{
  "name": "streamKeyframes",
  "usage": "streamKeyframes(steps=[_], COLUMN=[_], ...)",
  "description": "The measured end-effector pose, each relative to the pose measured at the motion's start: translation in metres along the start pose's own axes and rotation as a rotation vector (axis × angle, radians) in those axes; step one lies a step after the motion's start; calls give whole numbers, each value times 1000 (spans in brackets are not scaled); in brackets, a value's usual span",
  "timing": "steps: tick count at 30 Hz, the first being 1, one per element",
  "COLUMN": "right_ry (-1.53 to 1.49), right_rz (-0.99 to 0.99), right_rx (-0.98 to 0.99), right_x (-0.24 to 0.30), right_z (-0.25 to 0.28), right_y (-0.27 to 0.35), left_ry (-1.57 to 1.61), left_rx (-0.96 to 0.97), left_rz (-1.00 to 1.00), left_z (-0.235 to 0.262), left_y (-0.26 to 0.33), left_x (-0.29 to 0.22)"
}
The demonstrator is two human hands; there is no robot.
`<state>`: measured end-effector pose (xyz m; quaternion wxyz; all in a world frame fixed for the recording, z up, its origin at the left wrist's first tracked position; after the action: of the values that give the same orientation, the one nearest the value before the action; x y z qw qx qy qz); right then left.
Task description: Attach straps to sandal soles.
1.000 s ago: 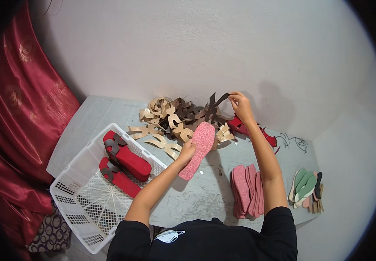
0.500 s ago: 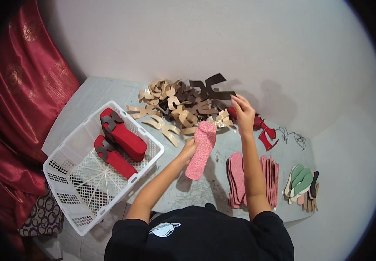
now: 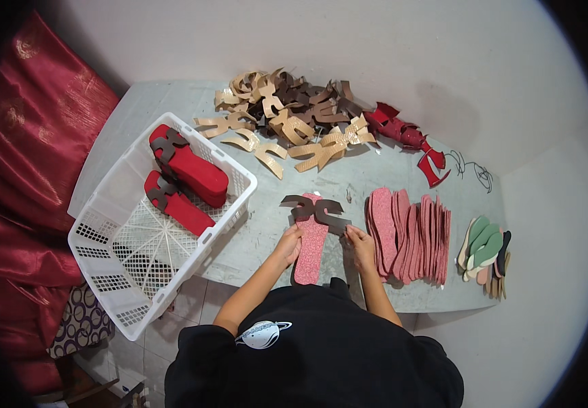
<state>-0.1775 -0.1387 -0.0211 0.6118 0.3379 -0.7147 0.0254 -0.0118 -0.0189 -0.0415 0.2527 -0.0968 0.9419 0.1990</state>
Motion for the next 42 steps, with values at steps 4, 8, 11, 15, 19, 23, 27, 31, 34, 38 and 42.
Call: streamKeyframes(steps=[4,8,11,15,19,23,27,31,34,38,42], right_ry=[221,749,1055,1113,1030,1004,963,936,983,1148,1150], right_rz=[103,506,569,679,729,693,574,573,657,646,609], right_rx=[7,43,-58,-6,177,246,244,311,317,337,354], right_x=[-3,1,10,21,35,34,30,29,25,22,16], right_z=[7,8,-4,-24,-56,-62,-57,-53,-50,-56,-56], right_y=[1,0,7,2,-11,-31,-37,-28,-23,-12,-11], left_ry=[96,12,19,-38,-71,-99,-77,-25,-32,-101,-119], left_rx=[44,-28,-13,-23,-3,-18,-45,-14,4,21,17], left_rz=[85,84,40,17,-13,-1,8,21,41,-32,-37], left_z=[3,2,6,8,7,7,7,10,13,16,14], left_y=[7,9,6,5,6,3,3,4,1,-1,1], left_x=[-2,3,4,6,6,6,6,7,10,12,11])
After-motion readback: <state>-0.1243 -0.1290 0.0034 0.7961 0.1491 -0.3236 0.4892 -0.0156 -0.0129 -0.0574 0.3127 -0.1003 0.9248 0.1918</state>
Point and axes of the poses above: each hand's wrist, its own y-axis away from the middle knuckle, its own z-axis out of the back of the hand, x = y × z, the point moved 2 cm from there along -y, towards the middle knuckle, and after that the axes turned 3 degrees about x, right-handed, at the moved point
